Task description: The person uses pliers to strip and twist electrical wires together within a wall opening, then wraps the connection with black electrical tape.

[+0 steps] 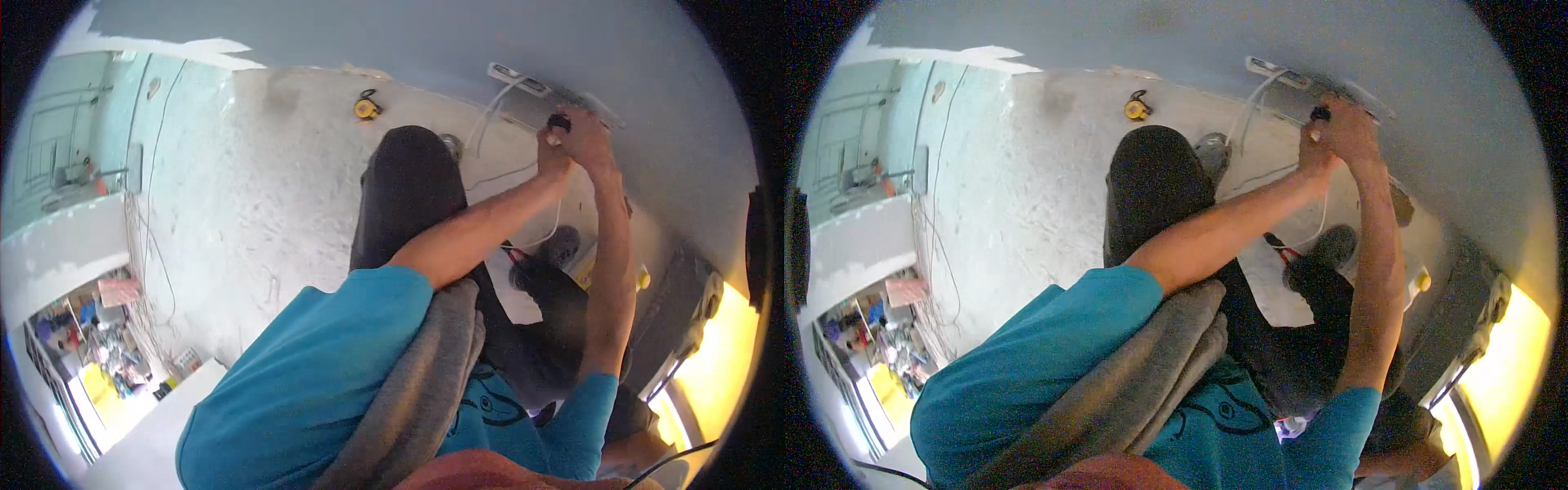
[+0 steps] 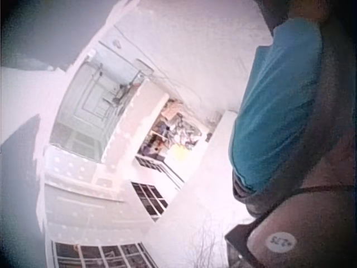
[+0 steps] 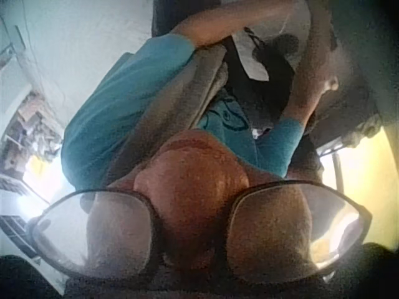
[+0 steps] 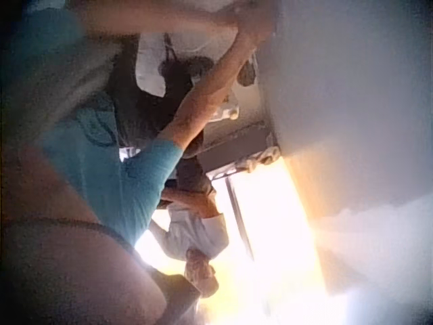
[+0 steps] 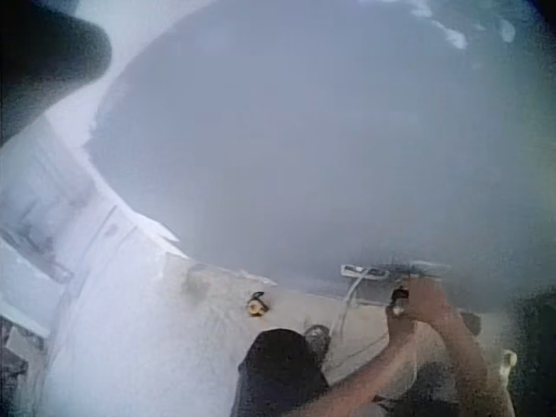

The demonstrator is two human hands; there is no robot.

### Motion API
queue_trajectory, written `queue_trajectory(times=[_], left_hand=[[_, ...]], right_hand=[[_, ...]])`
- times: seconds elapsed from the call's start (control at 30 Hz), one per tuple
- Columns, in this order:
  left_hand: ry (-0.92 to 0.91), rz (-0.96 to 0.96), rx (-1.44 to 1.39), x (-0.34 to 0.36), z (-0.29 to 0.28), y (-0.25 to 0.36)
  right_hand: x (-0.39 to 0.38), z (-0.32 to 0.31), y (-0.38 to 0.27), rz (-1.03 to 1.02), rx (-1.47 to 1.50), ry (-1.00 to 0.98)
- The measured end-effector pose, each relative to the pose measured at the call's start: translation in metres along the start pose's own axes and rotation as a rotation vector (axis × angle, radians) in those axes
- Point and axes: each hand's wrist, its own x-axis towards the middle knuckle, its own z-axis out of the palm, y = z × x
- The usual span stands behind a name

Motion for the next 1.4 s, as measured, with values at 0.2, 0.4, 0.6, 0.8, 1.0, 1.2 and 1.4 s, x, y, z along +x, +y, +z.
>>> queue_trajectory(times=[0.2, 0.4, 0.6, 0.8, 1.0, 1.2, 1.4], left_hand=[[0.226, 0.210, 0.510, -0.001, -0.023, 0.040], [0.219, -0.011, 1.095, -0.010, 0.042, -0.007], [0.318, -0.202, 0.730, -0.009, 0.012, 0.031], [0.115, -0.102, 0.984, 0.017, -0.010, 0.031], [0.464, -0.194, 0.969, 0.016, 0.027, 0.009], [0.483, -0.321, 1.064, 0.011, 0.049, 0.032], [0.444, -0.325, 0.863, 0.003, 0.074, 0.021]], right_hand=[[0.017, 0.014, -0.027, -0.097, 0.277, 0.078], [-0.038, -0.031, 0.001, 0.332, 0.550, 0.074], [-0.038, -0.022, -0.005, 0.295, 0.192, -0.061], [0.006, 0.012, 0.066, -0.360, -0.349, -0.106], [-0.028, 0.015, 0.082, 0.108, 0.036, -0.011], [-0.033, 0.003, 0.073, 0.280, 0.336, -0.112], [-0.039, 0.005, 0.092, 0.208, 0.653, 0.017]])
